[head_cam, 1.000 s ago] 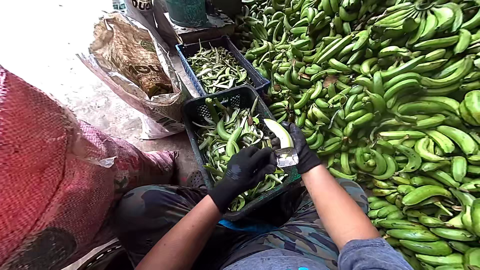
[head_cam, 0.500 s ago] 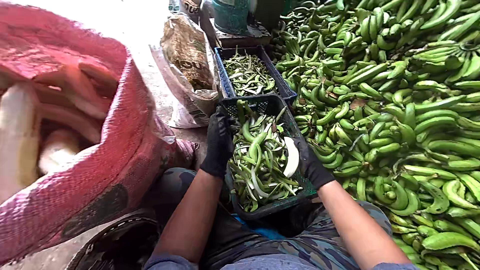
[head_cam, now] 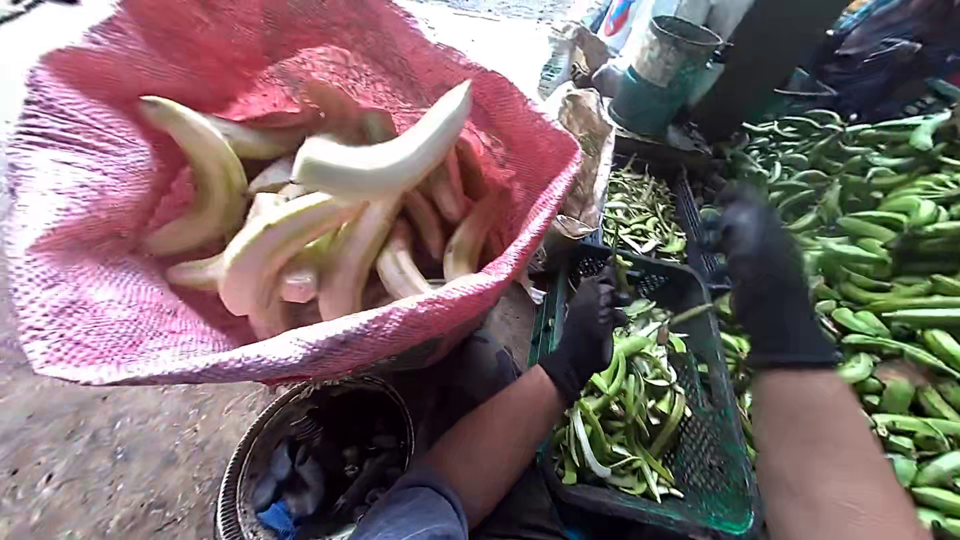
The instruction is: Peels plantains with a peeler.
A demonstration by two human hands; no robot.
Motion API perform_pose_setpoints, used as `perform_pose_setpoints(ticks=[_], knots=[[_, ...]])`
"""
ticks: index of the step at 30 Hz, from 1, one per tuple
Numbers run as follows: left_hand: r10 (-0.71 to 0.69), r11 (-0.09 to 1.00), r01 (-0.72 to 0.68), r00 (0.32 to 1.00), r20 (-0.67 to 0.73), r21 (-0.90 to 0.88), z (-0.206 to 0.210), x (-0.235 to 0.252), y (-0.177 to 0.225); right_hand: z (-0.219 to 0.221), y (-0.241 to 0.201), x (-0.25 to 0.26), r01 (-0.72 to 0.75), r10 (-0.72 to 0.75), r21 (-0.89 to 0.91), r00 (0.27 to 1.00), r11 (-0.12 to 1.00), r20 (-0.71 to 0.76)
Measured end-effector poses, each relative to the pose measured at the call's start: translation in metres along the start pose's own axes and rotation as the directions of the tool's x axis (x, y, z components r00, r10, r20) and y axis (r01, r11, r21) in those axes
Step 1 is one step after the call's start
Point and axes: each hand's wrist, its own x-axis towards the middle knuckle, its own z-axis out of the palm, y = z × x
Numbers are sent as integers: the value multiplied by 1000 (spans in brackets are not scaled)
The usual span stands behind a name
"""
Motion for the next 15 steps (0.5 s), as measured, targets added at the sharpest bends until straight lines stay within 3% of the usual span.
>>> perform_pose_setpoints(ticks=[3,6,8,10,13,15], knots=[[22,998,-24,999,-30,-50,2,-4,6,35,127,-11,-302,336,-234,935,924,117],[15,996,-18,999,-35,-88,3,-3,4,75,201,-49,-638,643,-77,759,766,105],[28,996,-29,999,-15,-78,2,-3,1,103,213,-64,-711,712,-40,701,702,31],[48,997,-48,999,-3,-54,0,-3,-2,120,203,-68,-747,751,-132,660,651,-31],[48,999,-48,999,-22,-15,0,-3,-1,135,191,-69,-757,751,-125,653,641,-101],[47,998,-45,998,-50,35,0,-3,0,136,196,-68,-733,729,0,677,681,-101]])
